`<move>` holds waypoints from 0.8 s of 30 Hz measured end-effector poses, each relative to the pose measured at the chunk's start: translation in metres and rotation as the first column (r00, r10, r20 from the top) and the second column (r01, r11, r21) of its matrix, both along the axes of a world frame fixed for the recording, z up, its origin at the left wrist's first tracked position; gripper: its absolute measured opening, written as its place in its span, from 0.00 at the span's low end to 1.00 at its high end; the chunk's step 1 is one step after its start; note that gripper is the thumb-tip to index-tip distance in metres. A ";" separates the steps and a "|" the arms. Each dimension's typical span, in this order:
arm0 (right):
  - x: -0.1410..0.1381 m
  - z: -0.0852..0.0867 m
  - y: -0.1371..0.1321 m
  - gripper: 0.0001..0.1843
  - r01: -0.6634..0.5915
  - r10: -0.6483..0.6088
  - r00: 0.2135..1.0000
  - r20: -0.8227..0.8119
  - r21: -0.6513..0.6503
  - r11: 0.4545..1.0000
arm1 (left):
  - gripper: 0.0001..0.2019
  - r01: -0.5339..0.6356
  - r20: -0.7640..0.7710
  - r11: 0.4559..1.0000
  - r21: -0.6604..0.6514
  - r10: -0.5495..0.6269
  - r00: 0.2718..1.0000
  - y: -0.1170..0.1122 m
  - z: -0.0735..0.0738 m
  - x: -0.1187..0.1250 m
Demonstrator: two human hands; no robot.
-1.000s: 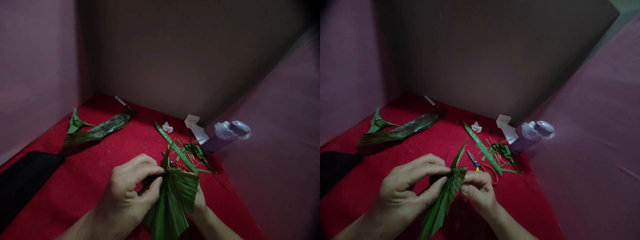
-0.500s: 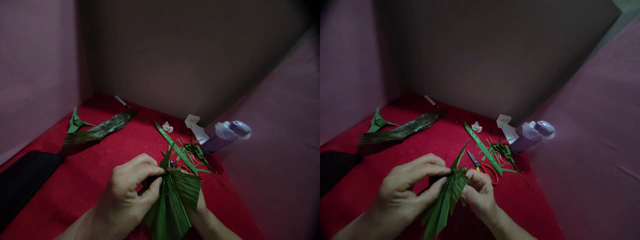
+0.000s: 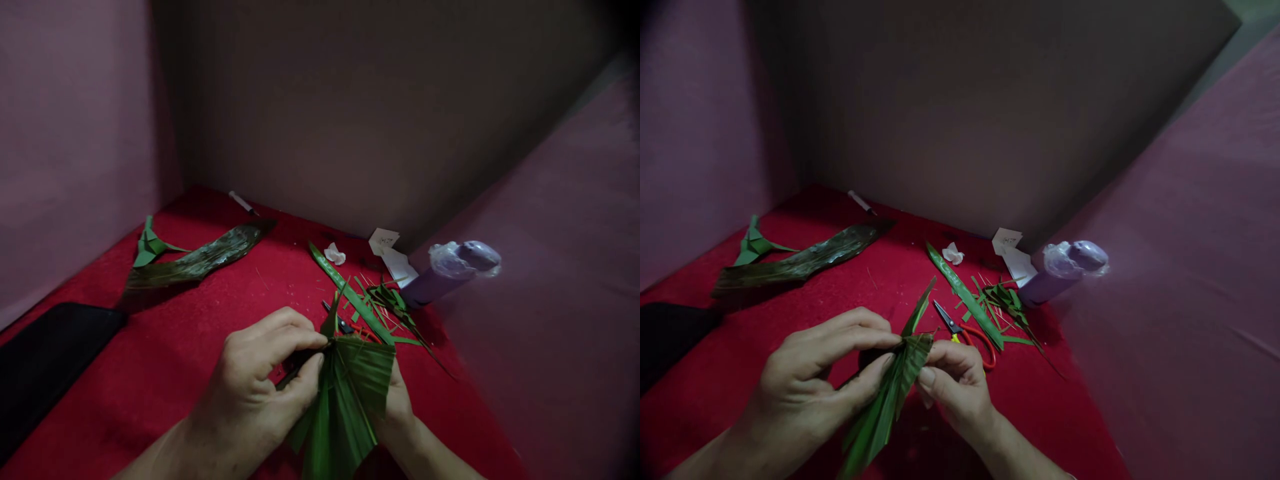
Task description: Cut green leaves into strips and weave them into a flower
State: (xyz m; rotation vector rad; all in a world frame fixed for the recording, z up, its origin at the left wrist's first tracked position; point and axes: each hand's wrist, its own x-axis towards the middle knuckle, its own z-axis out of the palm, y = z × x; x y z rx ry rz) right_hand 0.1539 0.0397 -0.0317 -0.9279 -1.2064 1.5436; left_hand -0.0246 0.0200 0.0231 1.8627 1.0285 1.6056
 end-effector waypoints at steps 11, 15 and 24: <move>-0.001 0.004 -0.002 0.07 -0.059 0.053 0.990 -0.130 -0.043 0.997 | 0.11 -0.018 -0.013 1.000 0.022 0.018 1.000 -0.001 -0.001 -0.001; -0.001 0.003 -0.004 0.08 -0.038 0.028 0.992 -0.125 -0.075 0.996 | 0.12 -0.023 -0.024 0.999 0.034 0.024 0.999 -0.001 0.001 -0.001; -0.004 0.005 -0.001 0.13 -0.068 0.065 0.997 -0.050 -0.053 0.996 | 0.11 -0.021 -0.075 0.991 0.129 0.031 0.997 0.000 -0.003 -0.003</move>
